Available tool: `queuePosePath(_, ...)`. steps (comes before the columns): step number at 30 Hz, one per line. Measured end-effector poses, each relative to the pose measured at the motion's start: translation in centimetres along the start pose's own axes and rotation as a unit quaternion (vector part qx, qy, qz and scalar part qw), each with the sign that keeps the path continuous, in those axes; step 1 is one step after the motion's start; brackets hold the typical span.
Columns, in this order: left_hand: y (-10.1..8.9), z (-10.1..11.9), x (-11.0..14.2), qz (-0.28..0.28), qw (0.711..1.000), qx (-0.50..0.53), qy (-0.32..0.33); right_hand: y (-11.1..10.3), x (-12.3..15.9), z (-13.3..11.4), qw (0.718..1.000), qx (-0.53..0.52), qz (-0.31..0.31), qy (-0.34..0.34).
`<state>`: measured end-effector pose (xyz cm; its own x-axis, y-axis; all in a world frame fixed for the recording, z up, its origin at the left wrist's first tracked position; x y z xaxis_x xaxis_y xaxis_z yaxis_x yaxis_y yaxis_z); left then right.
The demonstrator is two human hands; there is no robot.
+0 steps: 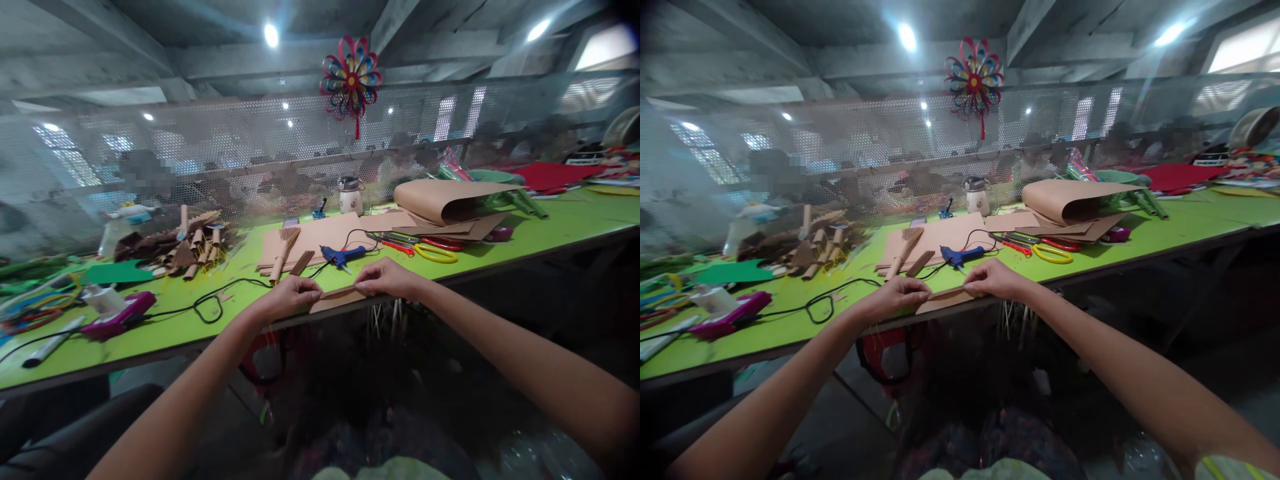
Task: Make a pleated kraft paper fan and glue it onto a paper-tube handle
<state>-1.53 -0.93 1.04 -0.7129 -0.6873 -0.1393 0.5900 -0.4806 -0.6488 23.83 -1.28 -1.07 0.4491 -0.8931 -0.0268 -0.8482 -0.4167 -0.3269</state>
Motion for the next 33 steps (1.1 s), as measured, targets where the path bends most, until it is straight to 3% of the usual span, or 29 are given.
queuePosePath(5,0.4,0.6,0.3,0.034,0.997,0.065,-0.005,-0.8,0.0,0.4,0.995,-0.088,0.018,-0.034)
queuePosePath(7,1.0,1.0,0.3,0.054,0.989,0.140,-0.011,-0.7,0.2,0.2,0.991,-0.119,0.011,-0.051)
queuePosePath(9,2.0,1.5,0.3,0.071,0.957,0.280,-0.024,-0.2,0.4,-0.4,0.988,-0.132,-0.029,-0.072)
queuePosePath(12,3.8,2.4,0.0,0.064,0.926,0.372,-0.012,1.0,1.0,-1.8,0.979,-0.133,-0.091,-0.128)
queuePosePath(16,5.9,3.3,-0.5,0.067,0.884,0.461,0.043,1.9,1.4,-3.3,0.972,-0.143,-0.051,-0.177)
queuePosePath(19,6.8,3.5,-0.7,0.058,0.912,0.402,0.053,1.7,1.4,-3.5,0.981,-0.097,0.006,-0.170)
queuePosePath(21,6.4,3.2,-0.8,0.085,0.948,0.304,0.050,1.2,1.2,-3.4,0.987,0.017,0.026,-0.155)
queuePosePath(24,4.5,2.6,-1.1,0.196,0.974,0.105,0.049,0.4,0.3,-3.0,0.971,0.201,0.005,-0.127)
queuePosePath(27,2.1,2.1,-1.7,0.240,0.969,0.025,0.057,0.1,-1.5,-2.6,0.951,0.286,-0.033,-0.112)
queuePosePath(30,0.8,1.7,-2.6,0.230,0.968,-0.066,0.079,0.6,-3.6,-2.2,0.929,0.351,-0.066,-0.100)
queuePosePath(33,1.0,0.8,-3.1,0.164,0.973,-0.137,0.088,1.3,-5.2,-1.9,0.912,0.389,-0.092,-0.090)
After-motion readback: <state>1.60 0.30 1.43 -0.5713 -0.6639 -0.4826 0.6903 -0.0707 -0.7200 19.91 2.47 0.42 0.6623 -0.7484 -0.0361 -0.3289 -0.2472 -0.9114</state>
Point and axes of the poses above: each hand's wrist, its own x-axis away from the middle knuckle, its own y-axis out of the palm, z = x × y, the point moved 1 cm from there along -x, towards the middle knuckle, and after that the axes turned 10 degrees about y, right-handed, at the moved point
